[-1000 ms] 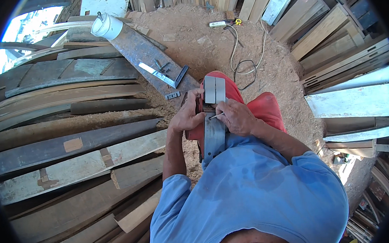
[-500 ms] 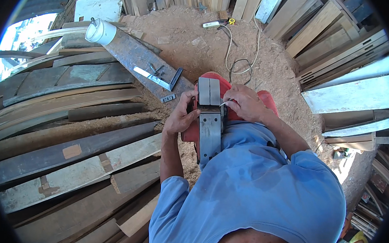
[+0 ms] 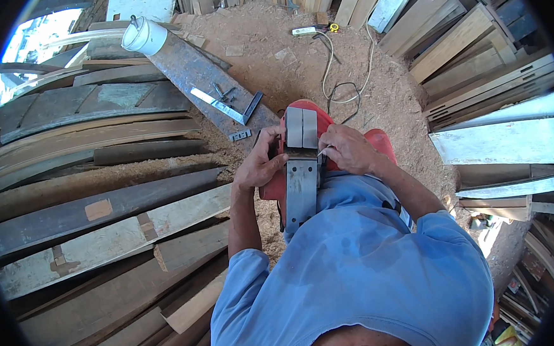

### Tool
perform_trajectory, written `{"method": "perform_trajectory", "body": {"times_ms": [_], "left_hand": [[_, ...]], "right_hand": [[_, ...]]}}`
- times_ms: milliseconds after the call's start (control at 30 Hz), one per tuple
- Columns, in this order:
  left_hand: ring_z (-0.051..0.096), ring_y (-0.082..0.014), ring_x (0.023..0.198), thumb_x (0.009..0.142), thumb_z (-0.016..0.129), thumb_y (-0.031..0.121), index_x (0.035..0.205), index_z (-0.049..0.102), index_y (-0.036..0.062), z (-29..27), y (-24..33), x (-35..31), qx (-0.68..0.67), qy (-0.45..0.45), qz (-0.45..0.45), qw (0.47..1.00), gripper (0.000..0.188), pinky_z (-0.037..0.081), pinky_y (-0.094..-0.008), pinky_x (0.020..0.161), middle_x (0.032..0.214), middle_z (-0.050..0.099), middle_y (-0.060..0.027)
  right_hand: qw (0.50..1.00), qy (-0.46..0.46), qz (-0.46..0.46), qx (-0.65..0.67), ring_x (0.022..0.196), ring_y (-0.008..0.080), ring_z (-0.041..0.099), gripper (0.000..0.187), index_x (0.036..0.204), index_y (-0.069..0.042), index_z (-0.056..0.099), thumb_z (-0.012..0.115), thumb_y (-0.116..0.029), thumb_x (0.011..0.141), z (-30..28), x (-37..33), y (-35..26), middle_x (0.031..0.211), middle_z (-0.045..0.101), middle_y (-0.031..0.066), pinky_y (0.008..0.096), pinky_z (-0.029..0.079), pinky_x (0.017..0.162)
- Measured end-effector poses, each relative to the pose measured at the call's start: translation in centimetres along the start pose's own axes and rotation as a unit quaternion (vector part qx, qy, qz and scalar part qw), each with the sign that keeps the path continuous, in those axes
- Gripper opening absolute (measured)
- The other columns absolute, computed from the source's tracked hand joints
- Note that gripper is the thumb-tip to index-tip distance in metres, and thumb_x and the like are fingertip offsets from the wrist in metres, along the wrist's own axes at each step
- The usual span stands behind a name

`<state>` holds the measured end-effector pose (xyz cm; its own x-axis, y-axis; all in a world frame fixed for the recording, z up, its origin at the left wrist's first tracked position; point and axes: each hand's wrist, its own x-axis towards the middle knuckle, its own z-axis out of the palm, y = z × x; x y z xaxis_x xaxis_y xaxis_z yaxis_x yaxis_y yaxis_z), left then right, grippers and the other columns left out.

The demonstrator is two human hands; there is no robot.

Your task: The person holds an electric woodworking plane and removes debris from the blades by hand and with a small tool. The person also wipes the underside of the tool and picks up a small metal piece from the ground.

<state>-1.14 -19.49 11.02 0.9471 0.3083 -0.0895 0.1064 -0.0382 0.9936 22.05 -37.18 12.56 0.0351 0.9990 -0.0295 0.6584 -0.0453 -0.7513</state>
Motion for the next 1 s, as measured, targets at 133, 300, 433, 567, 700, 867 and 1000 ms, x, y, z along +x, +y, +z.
{"method": "perform_trajectory", "body": {"times_ms": [133,300,433,567,700,867,1000], "left_hand": [[0.048,-0.018,0.129,0.093,0.061,-0.006,0.146,0.036,0.0036,0.4,0.4,0.2,-0.038,0.015,0.0,0.999,0.059,0.04,-0.0363,0.11,0.134,0.051,-0.0102],[0.049,-0.0191,0.129,0.093,0.062,-0.006,0.145,0.036,0.0029,0.2,0.2,0.3,-0.01,0.009,0.005,1.0,0.059,0.04,-0.0366,0.11,0.134,0.051,-0.0107],[0.049,-0.0197,0.129,0.093,0.062,-0.006,0.145,0.036,0.0028,0.3,0.1,0.3,-0.015,0.015,0.017,1.0,0.059,0.04,-0.037,0.11,0.133,0.051,-0.0108],[0.045,-0.0218,0.135,0.092,0.062,-0.007,0.146,0.035,0.0032,0.3,0.5,0.3,-0.043,0.011,0.0,0.999,0.061,0.036,-0.0386,0.114,0.139,0.049,-0.0126],[0.041,-0.0251,0.142,0.087,0.062,-0.01,0.146,0.034,0.0023,0.4,1.0,0.3,-0.043,0.017,0.008,0.999,0.067,0.029,-0.0398,0.12,0.144,0.045,-0.0145],[0.036,-0.0272,0.146,0.077,0.057,-0.005,0.146,0.029,0.0019,0.2,0.6,0.4,-0.032,0.027,0.032,0.999,0.074,0.025,-0.0403,0.122,0.147,0.042,-0.0162],[0.036,-0.0279,0.146,0.071,0.051,0.002,0.144,0.027,0.005,0.1,-0.7,0.0,-0.115,0.048,-0.005,0.992,0.077,0.025,-0.0407,0.121,0.151,0.042,-0.0181]], "right_hand": [[0.999,0.004,0.002,0.038,0.094,0.0328,0.062,0.008,0.096,-0.007,0.064,0.066,-0.013,0.091,0.3,0.3,0.1,0.091,0.061,0.0115,0.0452,0.048,0.087],[0.998,0.025,-0.01,0.053,0.095,0.0341,0.064,0.01,0.096,-0.007,0.066,0.064,-0.016,0.093,1.1,1.6,-1.2,0.091,0.064,0.0131,0.0465,0.049,0.086],[0.994,0.073,-0.052,0.067,0.089,0.035,0.064,0.008,0.095,-0.005,0.065,0.066,-0.013,0.091,2.3,2.8,-2.1,0.089,0.063,0.0143,0.0456,0.05,0.08],[0.991,0.098,-0.048,0.076,0.086,0.0352,0.065,0.008,0.095,-0.004,0.066,0.066,-0.011,0.09,2.7,3.3,-3.3,0.089,0.064,0.0148,0.045,0.05,0.077],[0.987,0.123,-0.053,0.093,0.086,0.0354,0.066,0.01,0.096,-0.005,0.067,0.067,-0.013,0.091,3.3,3.5,-3.6,0.09,0.065,0.0145,0.0452,0.051,0.077],[0.979,0.108,-0.032,0.168,0.082,0.0252,0.067,0.01,0.095,-0.002,0.067,0.067,-0.012,0.094,4.1,3.7,-3.2,0.09,0.067,0.011,0.0371,0.052,0.076],[0.915,0.116,0.061,0.382,0.076,0.0148,0.062,0.014,0.1,0.0,0.066,0.062,-0.014,0.1,4.0,3.8,-2.0,0.085,0.066,0.0051,0.0337,0.05,0.071]]}}
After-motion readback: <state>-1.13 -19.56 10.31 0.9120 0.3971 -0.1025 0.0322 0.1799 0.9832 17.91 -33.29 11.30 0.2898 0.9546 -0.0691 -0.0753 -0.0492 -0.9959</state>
